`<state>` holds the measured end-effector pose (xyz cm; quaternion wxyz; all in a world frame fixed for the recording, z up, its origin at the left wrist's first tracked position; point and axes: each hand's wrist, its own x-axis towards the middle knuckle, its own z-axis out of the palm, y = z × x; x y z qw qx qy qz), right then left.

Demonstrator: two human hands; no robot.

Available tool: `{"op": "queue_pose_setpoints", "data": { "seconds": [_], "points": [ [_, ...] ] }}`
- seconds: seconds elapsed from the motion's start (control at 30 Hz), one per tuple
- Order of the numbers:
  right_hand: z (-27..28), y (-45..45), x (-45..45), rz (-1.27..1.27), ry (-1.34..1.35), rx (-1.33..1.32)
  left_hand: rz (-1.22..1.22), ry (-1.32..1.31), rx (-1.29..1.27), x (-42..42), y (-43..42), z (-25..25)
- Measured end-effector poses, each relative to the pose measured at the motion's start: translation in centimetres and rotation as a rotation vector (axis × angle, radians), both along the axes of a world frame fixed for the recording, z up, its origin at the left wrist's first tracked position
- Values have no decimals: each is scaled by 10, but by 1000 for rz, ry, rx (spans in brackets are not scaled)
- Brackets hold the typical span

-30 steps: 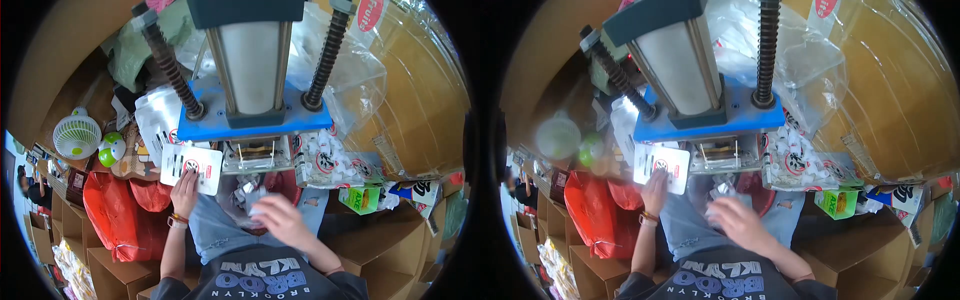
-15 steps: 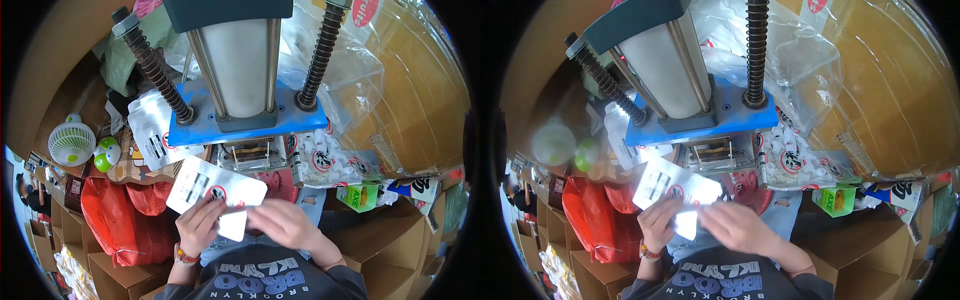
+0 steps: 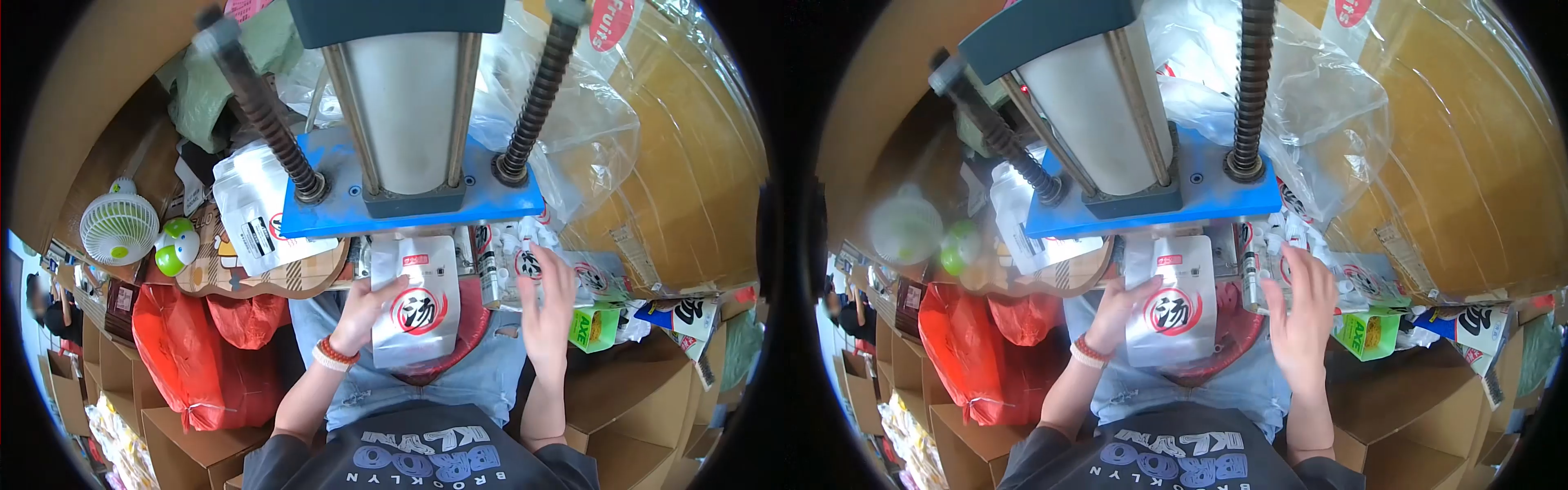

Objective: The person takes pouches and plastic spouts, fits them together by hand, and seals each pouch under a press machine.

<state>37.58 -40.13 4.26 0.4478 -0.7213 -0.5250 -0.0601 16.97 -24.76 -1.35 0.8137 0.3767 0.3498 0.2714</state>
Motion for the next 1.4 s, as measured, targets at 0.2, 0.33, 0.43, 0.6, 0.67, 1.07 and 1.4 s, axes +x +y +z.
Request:
{"op": "queue_pose_setpoints", "data": {
  "seconds": [0.2, 0.33, 0.43, 0.6, 0.67, 1.07, 1.4],
  "points": [
    [-58, -4, 13, 12, 78, -553, -1, 348, 569, -22, 17, -28],
    [-47, -13, 12, 125, 245, -400, 442, 1504, 1679, -78, 82, -9],
    [-60, -20, 21, 192, 871, -72, -68, 1312, 1605, -122, 70, -47],
    [-19, -20, -13, 255, 763, 137, 240, 1066, 1501, -133, 22, -43],
    [11, -19, -30, 232, 223, 204, 232, 1051, 1197, -132, 7, -17],
    [59, -18, -66, 800, -26, 252, -254, 352, 1405, -93, -68, 81],
    [19, -15, -3, 180, 101, -13, -80, 25, -46, -14, -13, 3]
  ]
}}
